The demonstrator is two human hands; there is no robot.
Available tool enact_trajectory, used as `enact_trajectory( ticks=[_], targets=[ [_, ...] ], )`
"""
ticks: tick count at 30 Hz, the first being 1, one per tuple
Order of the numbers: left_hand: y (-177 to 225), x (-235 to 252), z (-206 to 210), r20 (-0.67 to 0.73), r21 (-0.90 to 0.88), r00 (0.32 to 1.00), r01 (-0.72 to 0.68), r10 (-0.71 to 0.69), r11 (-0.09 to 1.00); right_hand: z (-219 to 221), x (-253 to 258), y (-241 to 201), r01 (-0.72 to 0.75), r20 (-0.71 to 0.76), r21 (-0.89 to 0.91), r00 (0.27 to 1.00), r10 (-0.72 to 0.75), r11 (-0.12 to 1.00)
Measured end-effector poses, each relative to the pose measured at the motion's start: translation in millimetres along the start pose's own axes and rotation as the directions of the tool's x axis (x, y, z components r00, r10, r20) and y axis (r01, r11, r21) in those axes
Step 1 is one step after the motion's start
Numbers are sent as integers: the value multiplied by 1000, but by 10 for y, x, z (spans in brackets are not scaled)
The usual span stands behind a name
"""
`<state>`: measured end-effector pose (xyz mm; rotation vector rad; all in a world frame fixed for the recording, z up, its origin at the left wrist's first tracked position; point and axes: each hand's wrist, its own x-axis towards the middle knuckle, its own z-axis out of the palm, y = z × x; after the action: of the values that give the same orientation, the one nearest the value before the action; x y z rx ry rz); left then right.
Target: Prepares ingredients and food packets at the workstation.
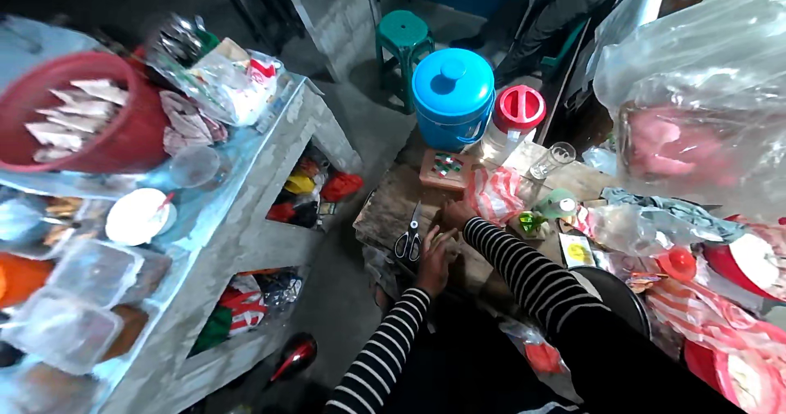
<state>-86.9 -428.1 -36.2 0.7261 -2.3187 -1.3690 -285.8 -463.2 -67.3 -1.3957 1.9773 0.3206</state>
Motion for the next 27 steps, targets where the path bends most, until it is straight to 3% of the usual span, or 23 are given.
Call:
enact_trajectory(
  ticks=[3,6,10,13,22,27],
  targets=[
    [-24,16,-26,-35,-56,999,37,-39,998,-33,-107,114,51,-90,142,995,-38,989],
    [-47,68,-55,-3,-169,992,124,-126,978,116,-160,193,14,-141,234,990,20,972],
    [-99,169,-69,-6,-230,995,95,-99,969,296,-197,231,-45,-177,309,979,104,950],
    [-134,188,-92,23,-238,994,110,-108,965,271,-253,199,-110,-145,337,975,167,935],
    [-140,186,-77,34,-204,994,110,-106,973,222,-197,141,-160,-13,263,986,169,951],
    [-132,171,-100,24,-205,997,82,-78,975,21,-542,262,-56,-227,464,957,180,884]
  ],
)
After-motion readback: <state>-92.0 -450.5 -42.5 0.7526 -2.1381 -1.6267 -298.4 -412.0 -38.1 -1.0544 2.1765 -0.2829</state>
